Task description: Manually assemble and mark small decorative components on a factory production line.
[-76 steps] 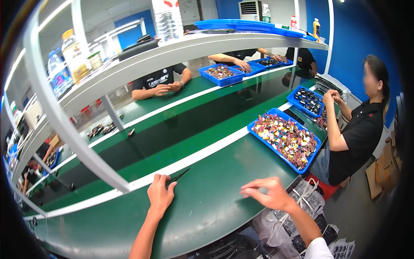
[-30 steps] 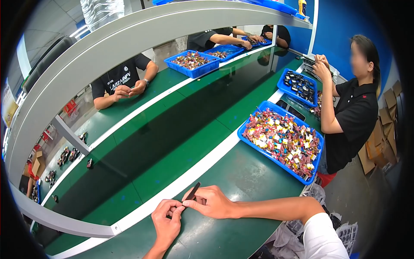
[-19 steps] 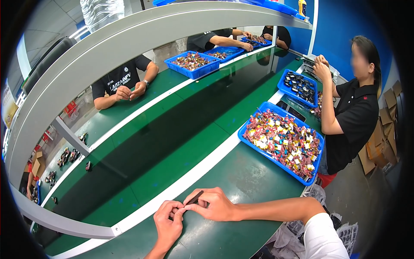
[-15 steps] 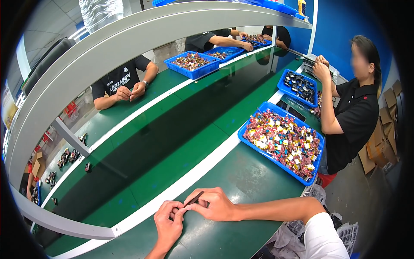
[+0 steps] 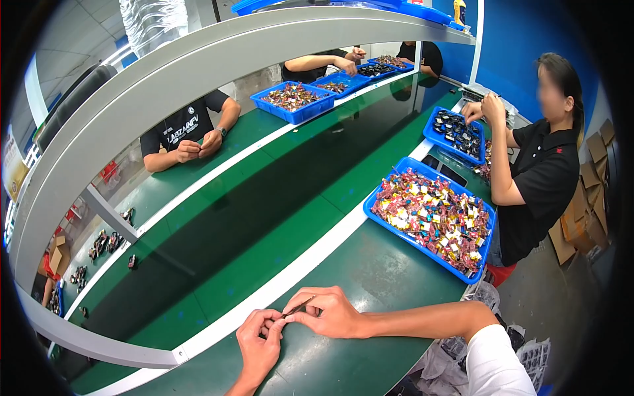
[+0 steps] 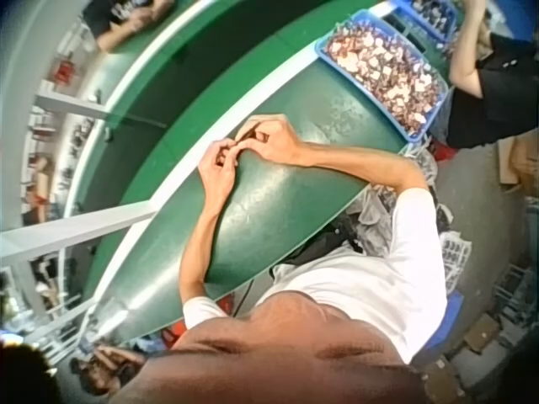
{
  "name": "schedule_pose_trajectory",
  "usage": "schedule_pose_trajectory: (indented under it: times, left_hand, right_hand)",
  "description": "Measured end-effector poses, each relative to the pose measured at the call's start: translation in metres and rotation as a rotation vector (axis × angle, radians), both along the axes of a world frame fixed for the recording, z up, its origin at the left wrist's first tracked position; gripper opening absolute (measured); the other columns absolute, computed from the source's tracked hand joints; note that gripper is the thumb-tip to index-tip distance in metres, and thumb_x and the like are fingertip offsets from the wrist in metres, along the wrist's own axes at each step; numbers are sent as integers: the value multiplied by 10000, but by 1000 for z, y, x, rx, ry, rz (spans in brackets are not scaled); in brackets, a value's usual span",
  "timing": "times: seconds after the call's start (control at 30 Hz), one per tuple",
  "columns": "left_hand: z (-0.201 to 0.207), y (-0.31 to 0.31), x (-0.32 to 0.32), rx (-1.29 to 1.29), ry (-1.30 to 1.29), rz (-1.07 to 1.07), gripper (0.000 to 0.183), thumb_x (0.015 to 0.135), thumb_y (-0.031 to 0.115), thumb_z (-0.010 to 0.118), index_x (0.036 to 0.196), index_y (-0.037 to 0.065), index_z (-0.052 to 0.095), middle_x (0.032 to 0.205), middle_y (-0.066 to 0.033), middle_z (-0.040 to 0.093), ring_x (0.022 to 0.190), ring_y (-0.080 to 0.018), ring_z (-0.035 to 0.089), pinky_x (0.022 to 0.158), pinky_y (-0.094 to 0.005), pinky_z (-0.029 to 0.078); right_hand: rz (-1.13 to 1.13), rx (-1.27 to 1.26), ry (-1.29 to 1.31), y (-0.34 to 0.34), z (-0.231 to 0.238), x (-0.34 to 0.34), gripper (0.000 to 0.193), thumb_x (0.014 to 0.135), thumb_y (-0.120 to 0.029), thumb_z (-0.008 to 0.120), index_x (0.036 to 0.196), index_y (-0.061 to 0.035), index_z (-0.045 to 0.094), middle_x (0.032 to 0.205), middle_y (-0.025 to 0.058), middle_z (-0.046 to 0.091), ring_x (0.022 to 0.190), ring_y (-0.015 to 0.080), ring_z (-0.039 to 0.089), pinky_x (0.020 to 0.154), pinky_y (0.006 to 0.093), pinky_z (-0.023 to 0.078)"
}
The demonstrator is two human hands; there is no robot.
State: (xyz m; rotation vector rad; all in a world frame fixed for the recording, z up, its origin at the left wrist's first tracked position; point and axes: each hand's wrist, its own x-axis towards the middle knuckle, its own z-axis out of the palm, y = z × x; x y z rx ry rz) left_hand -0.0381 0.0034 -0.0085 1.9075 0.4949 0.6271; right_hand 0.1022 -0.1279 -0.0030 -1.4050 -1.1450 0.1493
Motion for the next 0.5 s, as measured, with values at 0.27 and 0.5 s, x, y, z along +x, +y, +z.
schedule_pose_trajectory:
  times: [0.27, 0.5]
  left_hand:
    - [3, -1, 1, 17, 1, 0, 87, 822, -44, 734, 892, -22, 687, 775, -48, 633, 560, -63, 544, 490, -217, 398]
    - [2, 0, 0, 30, 15, 0, 87, 823, -42, 734, 893, -25, 686, 774, -49, 634, 558, -63, 539, 489, -216, 399]
  right_hand:
    - [-31, -52, 11, -1, 8, -2, 107, 815, -114, 780, 790, -23, 729, 867, 13, 723, 471, 126, 471, 469, 293, 396]
    - [-29, -74, 10, -2, 7, -2, 299, 784, -12, 795, 594, 24, 567, 944, 71, 747, 509, 112, 474, 452, 276, 374]
